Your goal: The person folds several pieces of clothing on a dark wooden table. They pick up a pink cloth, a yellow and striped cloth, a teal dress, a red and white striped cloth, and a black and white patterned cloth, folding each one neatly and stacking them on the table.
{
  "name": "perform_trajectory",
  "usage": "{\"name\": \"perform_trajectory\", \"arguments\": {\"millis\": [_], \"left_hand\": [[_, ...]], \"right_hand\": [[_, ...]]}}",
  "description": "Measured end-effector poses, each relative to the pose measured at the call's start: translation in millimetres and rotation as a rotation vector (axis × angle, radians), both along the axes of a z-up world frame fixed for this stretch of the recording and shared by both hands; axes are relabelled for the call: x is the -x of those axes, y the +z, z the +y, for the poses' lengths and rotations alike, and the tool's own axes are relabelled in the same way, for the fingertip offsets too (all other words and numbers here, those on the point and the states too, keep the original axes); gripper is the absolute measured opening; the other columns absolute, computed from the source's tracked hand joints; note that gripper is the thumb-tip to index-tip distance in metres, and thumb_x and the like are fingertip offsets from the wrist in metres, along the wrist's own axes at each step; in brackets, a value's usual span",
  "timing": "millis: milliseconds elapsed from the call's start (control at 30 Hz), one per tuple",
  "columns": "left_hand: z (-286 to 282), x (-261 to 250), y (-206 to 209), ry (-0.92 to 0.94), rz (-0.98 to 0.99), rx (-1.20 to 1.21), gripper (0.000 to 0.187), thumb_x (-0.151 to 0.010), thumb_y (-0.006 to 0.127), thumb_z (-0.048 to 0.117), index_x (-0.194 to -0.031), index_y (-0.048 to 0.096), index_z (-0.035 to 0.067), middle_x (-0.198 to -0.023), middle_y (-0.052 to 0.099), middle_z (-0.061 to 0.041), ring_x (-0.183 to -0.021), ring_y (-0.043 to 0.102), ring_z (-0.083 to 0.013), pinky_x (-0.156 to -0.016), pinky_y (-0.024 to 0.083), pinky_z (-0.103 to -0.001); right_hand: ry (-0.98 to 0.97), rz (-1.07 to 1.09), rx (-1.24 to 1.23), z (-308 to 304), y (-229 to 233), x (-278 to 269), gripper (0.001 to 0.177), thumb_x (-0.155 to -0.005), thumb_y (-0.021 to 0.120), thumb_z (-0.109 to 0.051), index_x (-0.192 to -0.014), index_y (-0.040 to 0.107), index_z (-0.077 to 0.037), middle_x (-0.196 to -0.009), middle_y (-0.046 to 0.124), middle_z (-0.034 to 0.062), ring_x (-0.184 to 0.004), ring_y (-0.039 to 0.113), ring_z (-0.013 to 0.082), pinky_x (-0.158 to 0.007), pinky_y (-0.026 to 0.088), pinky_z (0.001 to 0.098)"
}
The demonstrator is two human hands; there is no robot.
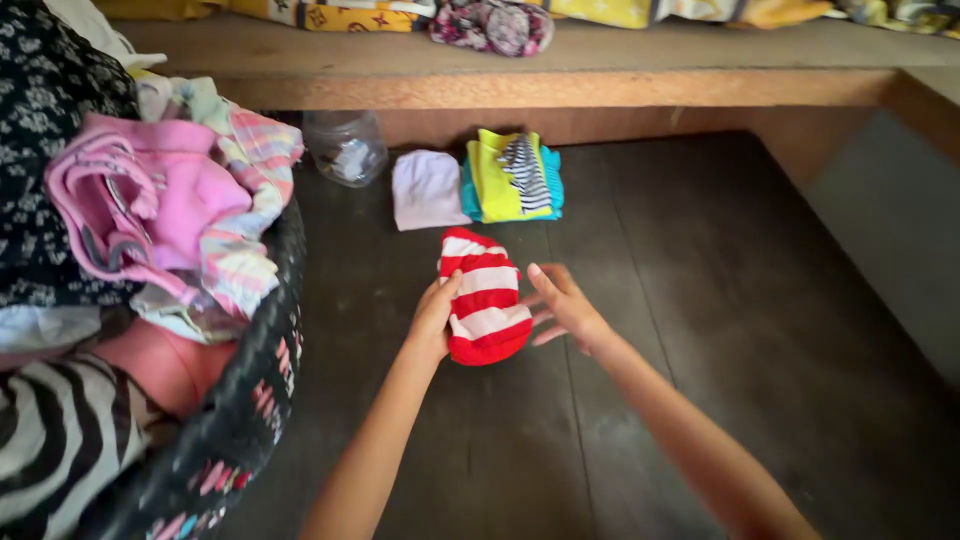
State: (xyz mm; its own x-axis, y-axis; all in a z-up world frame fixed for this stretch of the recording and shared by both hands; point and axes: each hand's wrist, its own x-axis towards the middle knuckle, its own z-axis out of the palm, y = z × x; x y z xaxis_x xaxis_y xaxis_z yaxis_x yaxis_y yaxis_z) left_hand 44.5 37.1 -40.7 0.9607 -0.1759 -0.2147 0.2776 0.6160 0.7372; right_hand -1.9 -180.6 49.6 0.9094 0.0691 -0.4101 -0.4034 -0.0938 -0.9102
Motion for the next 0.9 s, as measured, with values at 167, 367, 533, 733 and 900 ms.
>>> {"name": "perform_trajectory", "arguments": {"millis": [167,367,533,733,900], "left_hand": [[19.2,-79.3,23.5,0.0,-0.12,-0.07,0.048,-0.098,0.061,0.035,-0.139,0.058,0.008,-0.129,0.069,-0.011,-0.116,0.067,-0.0233,-0.097,0.055,-0.04],[59.4,-220.2,57.5,0.207,-0.424,-0.245,0.049,-0.098,0.063,0.033,-0.139,0.055,0.008,-0.129,0.068,-0.008,-0.117,0.065,-0.0202,-0.097,0.055,-0.039],[94.9,-289.4,-28.1,0.03,-0.308,-0.662,0.056,-0.085,0.076,0.015,-0.137,0.062,0.0,-0.127,0.07,-0.014,-0.115,0.066,-0.0262,-0.097,0.053,-0.041],[79.4,-294.3,-65.6,0.621,-0.606,-1.368,0.081,-0.084,0.06,0.004,-0.161,0.034,0.005,-0.142,0.058,-0.022,-0.135,0.055,-0.0396,-0.114,0.046,-0.047],[69.1,-258.0,-32.6,0.164,-0.454,-1.768,0.064,-0.095,0.059,0.028,-0.152,0.031,0.016,-0.162,0.028,-0.02,-0.148,0.032,-0.0427,-0.099,0.036,-0.064]], "right_hand": [[0.187,-0.255,-0.446,43.5,-14.3,-97.0,0.081,-0.091,0.068,-0.024,-0.16,0.025,-0.017,-0.14,0.06,0.0142,-0.123,0.062,0.0264,-0.1,0.052,0.0427],[0.216,-1.111,-0.097,98.3,-15.7,-242.8,0.074,-0.094,0.072,-0.003,-0.158,0.036,-0.008,-0.156,0.047,0.0129,-0.143,0.046,0.0284,-0.117,0.039,0.0406],[0.217,-0.639,0.194,125.4,-103.1,-340.8,0.074,-0.086,0.071,-0.009,-0.154,0.04,-0.011,-0.139,0.059,0.0162,-0.128,0.06,0.0316,-0.103,0.052,0.0401],[0.027,-1.081,0.691,145.6,-153.5,-334.1,0.069,-0.088,0.063,-0.011,-0.153,0.043,-0.003,-0.14,0.052,0.0296,-0.124,0.054,0.05,-0.103,0.05,0.0499],[0.162,-1.245,1.039,145.9,-135.6,-287.1,0.047,-0.095,0.059,-0.023,-0.138,0.053,-0.006,-0.145,0.056,0.0225,-0.129,0.057,0.0461,-0.099,0.053,0.048]]}}
